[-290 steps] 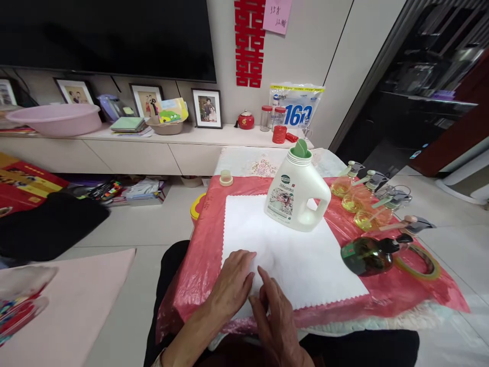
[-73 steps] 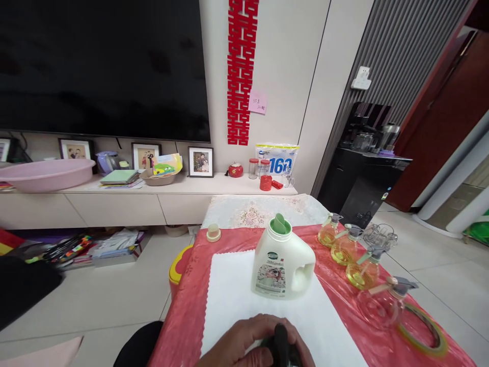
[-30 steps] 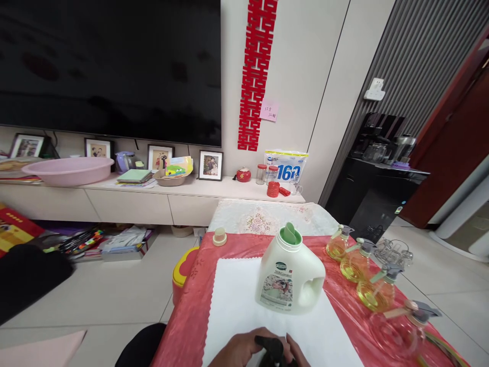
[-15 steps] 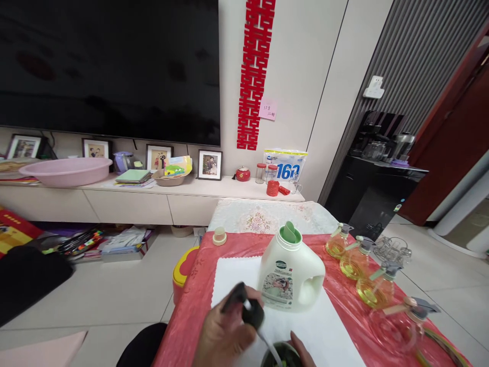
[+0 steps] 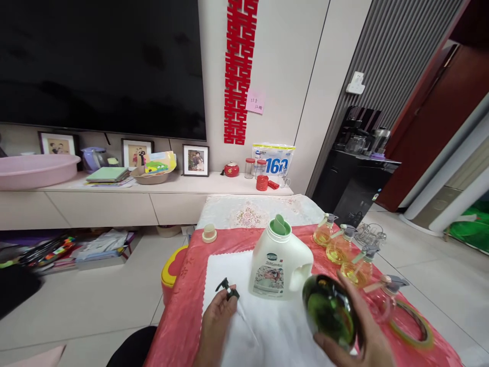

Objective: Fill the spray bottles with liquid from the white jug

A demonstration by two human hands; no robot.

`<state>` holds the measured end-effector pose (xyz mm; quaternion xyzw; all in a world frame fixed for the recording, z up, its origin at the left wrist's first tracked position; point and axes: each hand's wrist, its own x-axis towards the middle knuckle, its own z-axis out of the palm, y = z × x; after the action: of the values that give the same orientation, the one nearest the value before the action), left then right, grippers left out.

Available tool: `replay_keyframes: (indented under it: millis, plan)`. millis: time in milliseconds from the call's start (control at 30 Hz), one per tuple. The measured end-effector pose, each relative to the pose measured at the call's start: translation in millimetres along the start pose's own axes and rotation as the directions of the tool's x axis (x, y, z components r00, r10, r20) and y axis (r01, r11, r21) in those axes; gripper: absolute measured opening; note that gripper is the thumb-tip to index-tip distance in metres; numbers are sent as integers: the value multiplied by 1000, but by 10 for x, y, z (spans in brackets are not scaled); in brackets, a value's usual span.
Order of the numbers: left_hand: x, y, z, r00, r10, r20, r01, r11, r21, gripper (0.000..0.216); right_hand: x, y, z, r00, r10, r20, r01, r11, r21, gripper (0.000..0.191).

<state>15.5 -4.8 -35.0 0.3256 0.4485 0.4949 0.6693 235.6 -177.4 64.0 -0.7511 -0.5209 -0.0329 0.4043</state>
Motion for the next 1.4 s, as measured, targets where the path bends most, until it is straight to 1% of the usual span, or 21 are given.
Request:
replay_keyframes:
  millis: [67, 133, 200, 300, 367, 467, 533, 700, 933, 1000, 1133, 1267, 1400]
  plan:
    - [-21, -49, -13, 1000, 5, -9, -5, 1000, 11, 54, 280, -71, -167, 993, -113, -21, 110, 987, -116, 82]
    - [-24, -74, -34, 999, 12, -40, -12, 1000, 3, 52, 553, -143, -288, 980, -185, -73, 169, 968, -184, 79]
    - [-10, -110, -66, 998, 16, -57, -17, 1000, -8, 53, 785, -211, -362, 965, -256, -64, 236, 945, -226, 76]
    - [14, -197, -104, 998, 27, -48, -27, 1000, -6, 60, 1036, -288, -405, 948, -318, -24, 300, 913, -276, 73]
    - [20, -257, -102, 995, 69, -76, -70, 998, -8, 62, 1155, -321, -408, 935, -356, 5, 341, 892, -297, 71]
    - [10, -311, -66, 986, 117, -122, -121, 992, -22, 64, 1297, -350, -399, 897, -440, 43, 429, 844, -321, 68]
    - [-2, -319, -43, 985, 115, -126, -120, 992, -28, 65, 1370, -358, -390, 877, -475, 69, 467, 812, -350, 67]
    - [-19, -285, -44, 988, 106, -113, -109, 994, -22, 62, 1472, -373, -380, 852, -506, 136, 511, 747, -425, 66]
    - [-2, -187, -84, 998, 30, -61, -31, 999, -25, 63, 1543, -437, -408, 807, -557, 196, 570, 647, -507, 64]
    - [-7, -196, -70, 996, 40, -74, -42, 999, -32, 64, 1571, -452, -411, 804, -553, 218, 574, 627, -526, 67]
    - [-33, -254, -26, 985, 116, -131, -122, 992, -36, 64, 1639, -480, -403, 793, -555, 251, 590, 595, -545, 70]
    - [-41, -274, -16, 985, 126, -120, -131, 991, -30, 64, 1692, -515, -393, 782, -560, 275, 603, 567, -562, 67]
    - [-35, -266, -24, 986, 116, -119, -119, 993, -17, 65, 1720, -554, -389, 757, -587, 287, 626, 527, -575, 65]
